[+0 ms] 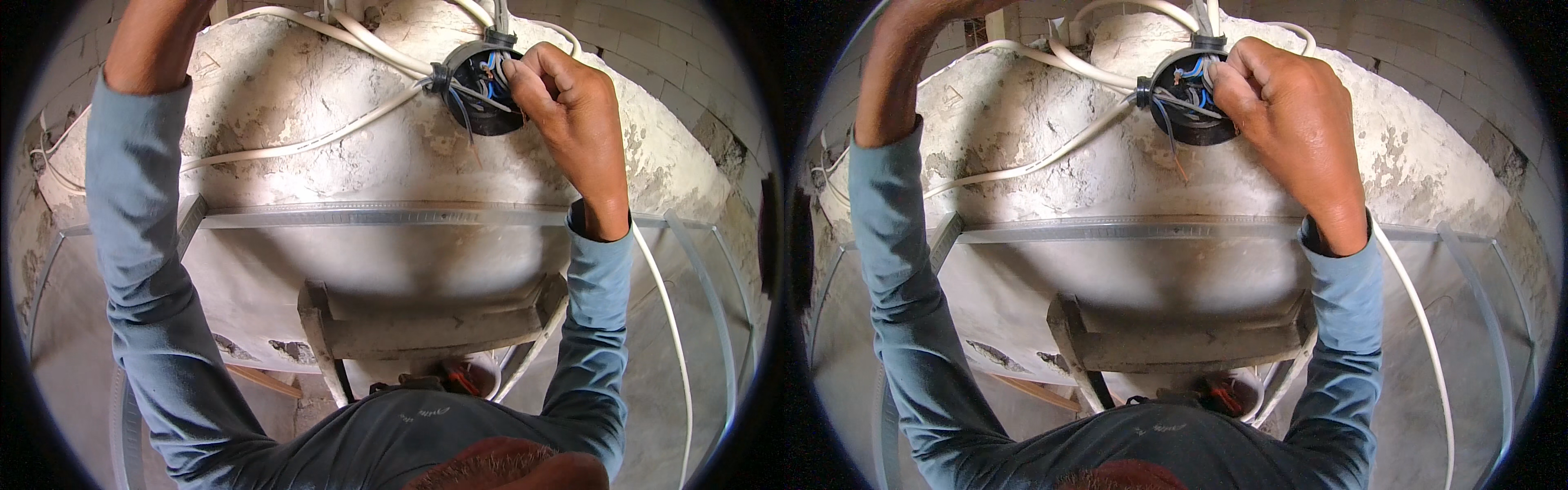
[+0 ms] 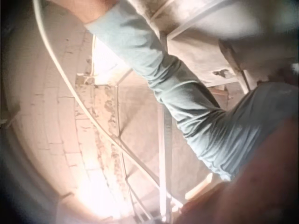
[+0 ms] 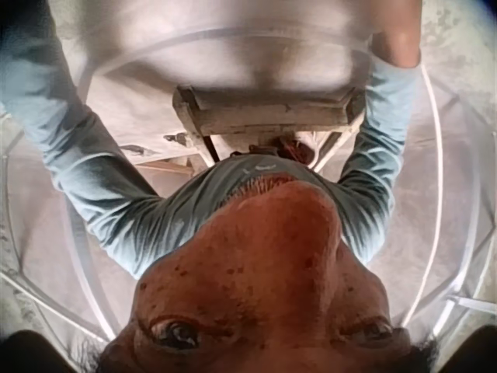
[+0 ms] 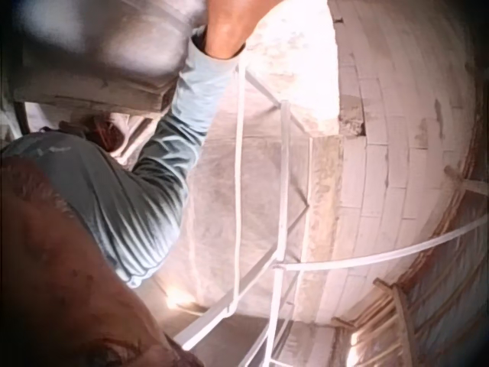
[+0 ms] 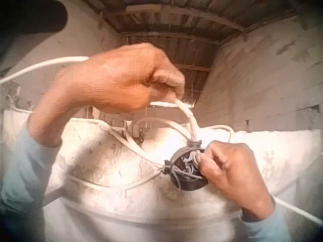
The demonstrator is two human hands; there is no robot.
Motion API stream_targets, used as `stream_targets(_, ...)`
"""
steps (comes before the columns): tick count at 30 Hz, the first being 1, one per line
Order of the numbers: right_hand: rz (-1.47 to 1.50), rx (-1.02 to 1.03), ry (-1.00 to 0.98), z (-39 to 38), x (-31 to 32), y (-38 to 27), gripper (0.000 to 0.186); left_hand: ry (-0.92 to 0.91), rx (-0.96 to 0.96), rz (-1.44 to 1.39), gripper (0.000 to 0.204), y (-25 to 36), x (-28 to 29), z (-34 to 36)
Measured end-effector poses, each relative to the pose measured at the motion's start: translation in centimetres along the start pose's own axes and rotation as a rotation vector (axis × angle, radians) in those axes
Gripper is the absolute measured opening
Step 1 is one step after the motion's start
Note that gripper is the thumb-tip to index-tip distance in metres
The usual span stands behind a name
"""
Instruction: The person uses a utility knife and pliers to strip the insulation from electrical wires and then joins them inside a junction box by twisting them together by hand.
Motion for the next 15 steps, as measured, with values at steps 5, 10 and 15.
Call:
stream_targets(5,-0.113,0.100,0.000,-0.1,0.7,-1.3,0.025,-0.121,0.040,-0.070,0.020,2.6,1.1,-0.8)
stream_targets(10,0.040,0.021,-0.106,-2.1,1.4,-0.7,0.027,-0.116,0.048,0.075,0.018,2.8,-1.4,-1.5)
stream_targets(15,0.190,0.003,-0.136,-2.0,0.8,0.0,0.031,-0.239,0.100,-0.190,0.008,0.5,-2.9,0.0)
Point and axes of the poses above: each hand's wrist, its own z-axis towards the middle knuckle, its own x-axis out of the back of the hand, y = z × x, the point moved 9 cm from there along z, towards the middle knuckle, and after that the axes turned 12 degrees about x, right-handed, at the moved point
